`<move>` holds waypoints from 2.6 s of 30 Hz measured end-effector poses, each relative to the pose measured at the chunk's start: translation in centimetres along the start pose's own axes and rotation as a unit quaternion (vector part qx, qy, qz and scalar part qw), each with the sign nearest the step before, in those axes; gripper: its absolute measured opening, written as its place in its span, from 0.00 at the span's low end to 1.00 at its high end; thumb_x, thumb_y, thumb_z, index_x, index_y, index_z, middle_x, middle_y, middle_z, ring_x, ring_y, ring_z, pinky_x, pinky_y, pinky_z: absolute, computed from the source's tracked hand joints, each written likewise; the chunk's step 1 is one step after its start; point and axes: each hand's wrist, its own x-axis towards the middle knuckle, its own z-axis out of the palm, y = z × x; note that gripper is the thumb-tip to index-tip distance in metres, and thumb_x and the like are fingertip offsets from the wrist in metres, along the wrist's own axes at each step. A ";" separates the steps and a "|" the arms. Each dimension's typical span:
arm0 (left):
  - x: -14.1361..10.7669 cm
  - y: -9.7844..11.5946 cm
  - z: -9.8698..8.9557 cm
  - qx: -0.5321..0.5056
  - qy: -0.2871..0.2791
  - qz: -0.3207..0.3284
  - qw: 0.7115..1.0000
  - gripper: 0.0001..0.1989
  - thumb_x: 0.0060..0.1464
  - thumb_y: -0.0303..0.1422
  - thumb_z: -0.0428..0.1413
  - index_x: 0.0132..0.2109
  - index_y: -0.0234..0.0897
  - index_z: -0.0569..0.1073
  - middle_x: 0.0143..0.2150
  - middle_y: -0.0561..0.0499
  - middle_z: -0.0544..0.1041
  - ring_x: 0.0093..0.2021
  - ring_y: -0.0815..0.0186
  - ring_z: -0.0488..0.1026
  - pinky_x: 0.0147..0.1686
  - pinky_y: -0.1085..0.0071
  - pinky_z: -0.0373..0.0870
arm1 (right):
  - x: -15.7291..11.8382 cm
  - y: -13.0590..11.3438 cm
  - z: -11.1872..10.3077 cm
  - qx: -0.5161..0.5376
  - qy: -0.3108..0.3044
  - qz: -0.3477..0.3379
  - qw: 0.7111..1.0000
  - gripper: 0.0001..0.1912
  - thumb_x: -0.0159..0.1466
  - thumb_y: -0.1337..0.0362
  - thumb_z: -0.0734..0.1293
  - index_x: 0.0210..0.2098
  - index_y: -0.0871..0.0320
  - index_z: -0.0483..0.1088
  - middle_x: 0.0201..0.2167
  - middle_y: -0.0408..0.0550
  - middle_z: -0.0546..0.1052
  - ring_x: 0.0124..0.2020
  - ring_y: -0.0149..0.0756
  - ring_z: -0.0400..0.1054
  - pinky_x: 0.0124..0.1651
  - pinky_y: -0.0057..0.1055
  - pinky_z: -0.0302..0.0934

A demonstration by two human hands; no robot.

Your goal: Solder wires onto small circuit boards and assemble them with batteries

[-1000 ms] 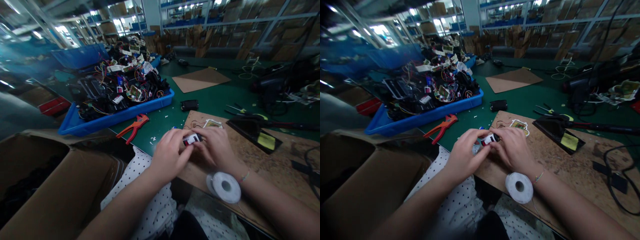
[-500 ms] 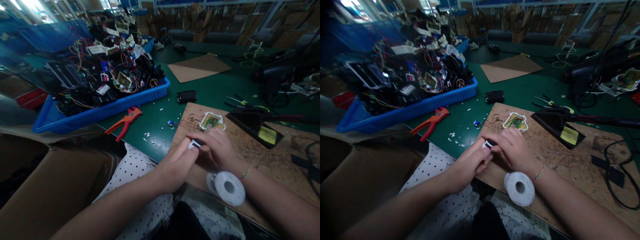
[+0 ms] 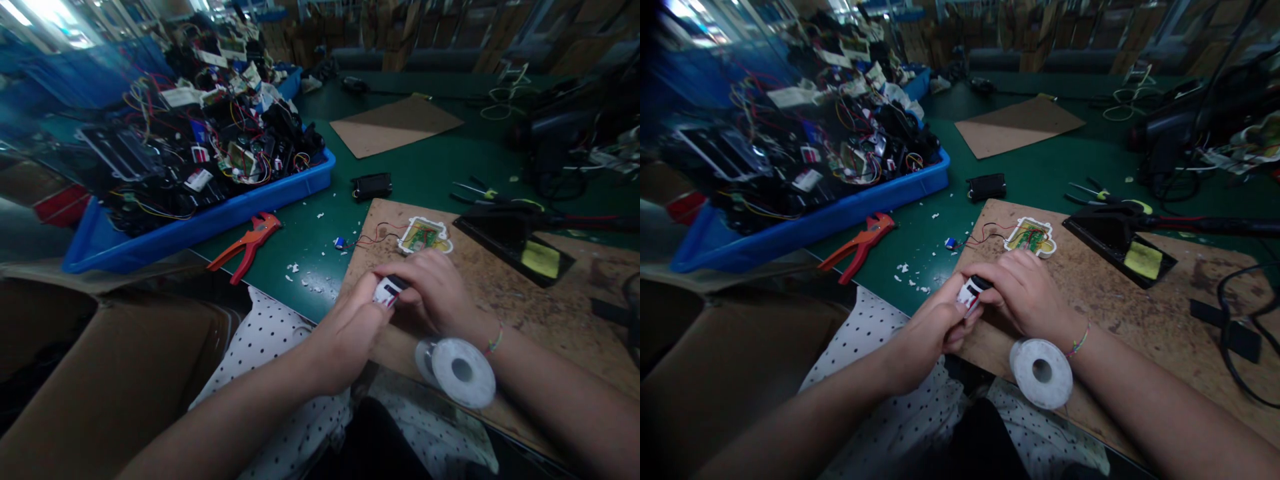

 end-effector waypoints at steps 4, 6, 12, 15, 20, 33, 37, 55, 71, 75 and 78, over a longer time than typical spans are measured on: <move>0.2 0.5 0.5 0.013 0.030 -0.013 0.999 0.13 0.68 0.37 0.45 0.52 0.37 0.68 0.37 0.48 0.70 0.38 0.63 0.66 0.35 0.69 0.65 | 0.1 0.0 -0.1 -0.003 0.009 -0.010 1.000 0.25 0.73 0.49 0.52 0.55 0.58 0.68 0.32 0.45 0.70 0.35 0.35 0.61 0.42 0.34 0.53; 0.1 0.7 0.6 0.028 0.029 -0.013 0.999 0.13 0.67 0.36 0.45 0.53 0.37 0.68 0.38 0.48 0.71 0.40 0.62 0.67 0.36 0.68 0.65 | 0.2 0.0 -0.1 -0.006 0.008 -0.013 1.000 0.25 0.74 0.49 0.52 0.54 0.58 0.69 0.31 0.45 0.69 0.34 0.35 0.61 0.40 0.34 0.52; -0.3 1.3 0.3 0.087 0.031 0.001 0.996 0.12 0.65 0.29 0.44 0.52 0.37 0.67 0.46 0.46 0.72 0.46 0.61 0.68 0.42 0.65 0.64 | 0.1 0.0 -0.2 -0.002 0.009 -0.019 1.000 0.25 0.73 0.49 0.52 0.55 0.57 0.69 0.31 0.44 0.69 0.34 0.35 0.60 0.40 0.34 0.51; -0.3 1.3 0.3 0.073 0.027 -0.007 0.997 0.13 0.64 0.28 0.45 0.53 0.37 0.67 0.48 0.46 0.73 0.46 0.61 0.68 0.41 0.66 0.64 | 0.1 0.0 -0.2 -0.001 0.010 -0.022 1.000 0.24 0.73 0.49 0.53 0.55 0.57 0.69 0.31 0.44 0.70 0.35 0.35 0.62 0.41 0.33 0.53; 0.0 0.6 0.6 0.033 0.044 -0.004 0.998 0.12 0.68 0.35 0.44 0.53 0.38 0.67 0.46 0.46 0.73 0.45 0.61 0.68 0.37 0.69 0.65 | 0.0 -0.1 -0.1 -0.002 0.018 -0.015 1.000 0.25 0.73 0.49 0.52 0.55 0.57 0.69 0.32 0.45 0.71 0.35 0.35 0.62 0.42 0.34 0.53; -0.3 0.5 0.4 0.029 0.038 -0.001 0.999 0.12 0.67 0.30 0.43 0.52 0.37 0.68 0.38 0.50 0.70 0.36 0.65 0.64 0.35 0.69 0.61 | -0.1 -0.1 -0.2 -0.008 0.016 -0.026 1.000 0.24 0.73 0.48 0.53 0.57 0.54 0.68 0.34 0.45 0.73 0.38 0.35 0.64 0.44 0.34 0.54; -0.1 0.3 0.6 0.029 0.052 0.009 0.998 0.11 0.69 0.34 0.43 0.47 0.36 0.69 0.35 0.50 0.69 0.36 0.64 0.64 0.33 0.68 0.59 | -0.3 0.0 -0.1 -0.004 0.021 -0.012 1.000 0.25 0.73 0.48 0.52 0.58 0.53 0.68 0.35 0.46 0.74 0.40 0.36 0.65 0.46 0.35 0.55; -0.2 1.2 0.2 0.006 0.025 0.003 1.000 0.10 0.65 0.33 0.46 0.49 0.36 0.68 0.37 0.49 0.70 0.38 0.64 0.65 0.33 0.69 0.59 | 0.0 -0.1 -0.4 -0.014 0.050 -0.037 0.998 0.23 0.74 0.49 0.53 0.55 0.56 0.69 0.36 0.45 0.78 0.39 0.34 0.68 0.49 0.35 0.56; -0.2 0.8 -0.1 -0.003 0.031 0.005 1.000 0.08 0.63 0.30 0.44 0.44 0.38 0.68 0.37 0.50 0.68 0.36 0.65 0.61 0.30 0.69 0.55 | -0.2 -0.2 -0.5 0.009 0.043 -0.042 0.998 0.23 0.74 0.50 0.54 0.57 0.55 0.69 0.41 0.47 0.80 0.43 0.35 0.71 0.50 0.37 0.57; -0.2 0.9 0.0 -0.019 0.033 0.004 0.999 0.09 0.68 0.36 0.44 0.43 0.38 0.67 0.34 0.52 0.67 0.35 0.66 0.61 0.32 0.69 0.56 | -0.2 -0.1 -0.5 0.015 0.030 -0.038 0.999 0.22 0.74 0.50 0.54 0.55 0.55 0.70 0.42 0.47 0.81 0.44 0.34 0.72 0.51 0.36 0.57; -0.2 1.0 -0.1 -0.012 0.032 -0.009 0.999 0.07 0.66 0.34 0.46 0.44 0.38 0.67 0.34 0.52 0.66 0.33 0.66 0.60 0.30 0.69 0.54 | -0.2 -0.1 -0.5 0.012 0.023 -0.041 0.999 0.22 0.74 0.51 0.54 0.55 0.54 0.70 0.42 0.46 0.81 0.44 0.34 0.72 0.51 0.36 0.57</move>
